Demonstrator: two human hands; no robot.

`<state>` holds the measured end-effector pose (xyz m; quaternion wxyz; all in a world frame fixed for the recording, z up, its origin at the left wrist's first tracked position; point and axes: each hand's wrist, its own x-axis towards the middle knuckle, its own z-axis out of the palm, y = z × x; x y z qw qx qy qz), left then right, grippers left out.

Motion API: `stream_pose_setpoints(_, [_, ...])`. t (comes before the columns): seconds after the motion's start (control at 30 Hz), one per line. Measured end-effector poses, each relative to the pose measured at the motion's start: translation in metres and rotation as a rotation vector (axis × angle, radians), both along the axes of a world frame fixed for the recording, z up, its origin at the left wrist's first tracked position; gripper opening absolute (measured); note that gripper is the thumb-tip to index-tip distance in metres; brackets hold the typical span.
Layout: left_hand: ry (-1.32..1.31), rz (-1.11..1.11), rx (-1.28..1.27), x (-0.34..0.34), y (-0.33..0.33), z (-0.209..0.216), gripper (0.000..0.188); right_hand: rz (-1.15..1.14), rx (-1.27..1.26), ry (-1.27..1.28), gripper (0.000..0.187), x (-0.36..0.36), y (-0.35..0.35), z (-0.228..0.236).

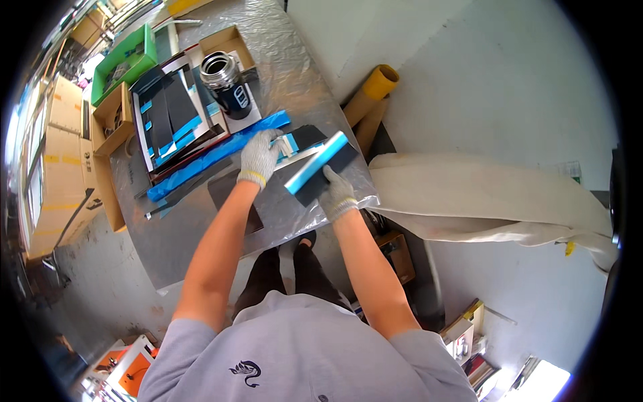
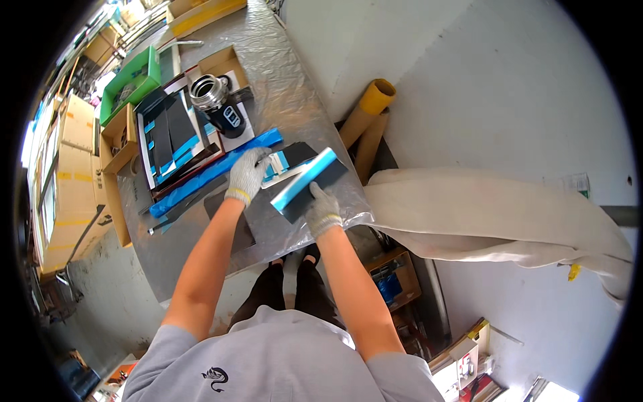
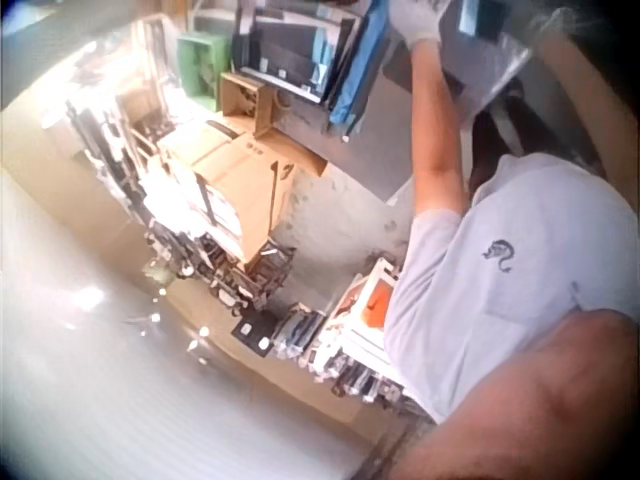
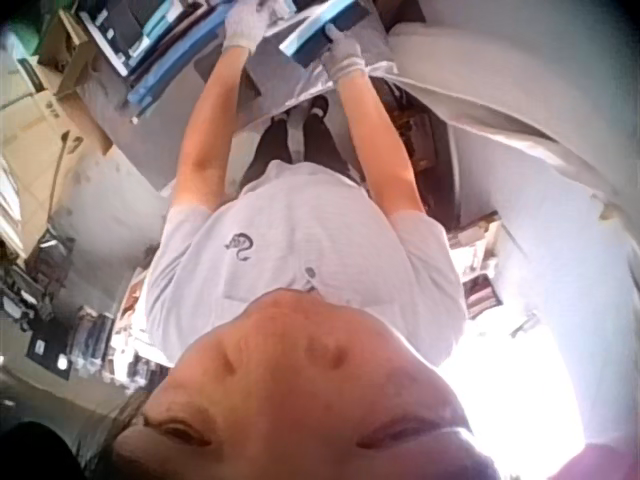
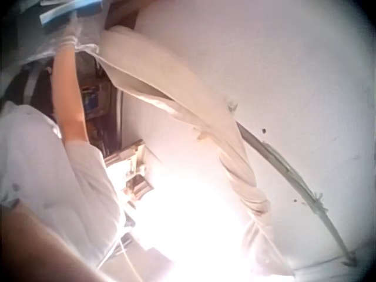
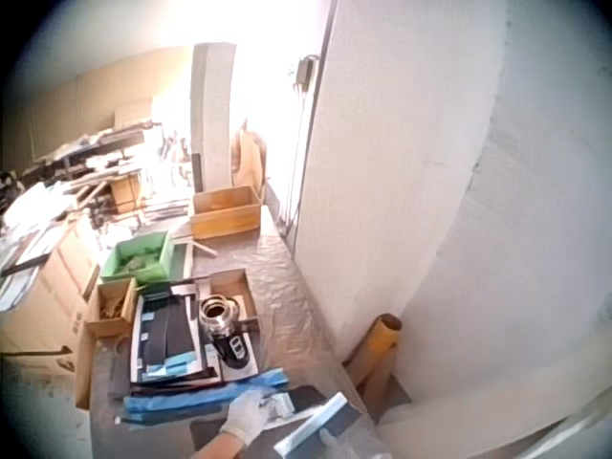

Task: The person walks through a workshop and removes a blue plastic sheet from a large roll mounted on a machine. They gather the plastic sheet and place it into a cardboard box. The person then removes the empty cardboard tube from the machine and places it on a stack of other rolls. Finally, they pick up a small black object from a nearby table.

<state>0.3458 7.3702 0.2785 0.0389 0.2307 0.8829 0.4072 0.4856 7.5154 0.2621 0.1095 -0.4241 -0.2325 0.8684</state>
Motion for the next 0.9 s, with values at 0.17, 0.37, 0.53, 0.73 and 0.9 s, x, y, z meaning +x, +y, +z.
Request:
stream_pose_setpoints(0.17, [-0.120,-0.088,-0.685,-0.008,0.041,0.012,0.048,-0.016,-0.046,-0.035,0.032,-0.032,-0.012,-0.032])
stream_pose_setpoints(0.37, [-0.349,0.013,-0.679,-0.008,0.045,0.008,0.064,0.000,0.022,-0.097,0.025,-0.034,-0.016,-0.039])
stream_pose_setpoints(0.53, [-0.560,-0.014,-0.540,-0.028,0.036,-0.024,0.071,0.030,0.085,-0.092,0.022,-0.033,-0.022,-0.039])
stream_pose_setpoints(0.73, [-0.335,0.026,-0.583,0.013,0.046,0.006,0.056,0.064,0.126,-0.185,0.031,-0.030,-0.008,-0.084])
stream_pose_setpoints(0.9, [-0.386,0.032,-0.446,0.027,0.037,0.019,0.047,0.053,0.006,-0.093,0.024,-0.031,-0.014,-0.066])
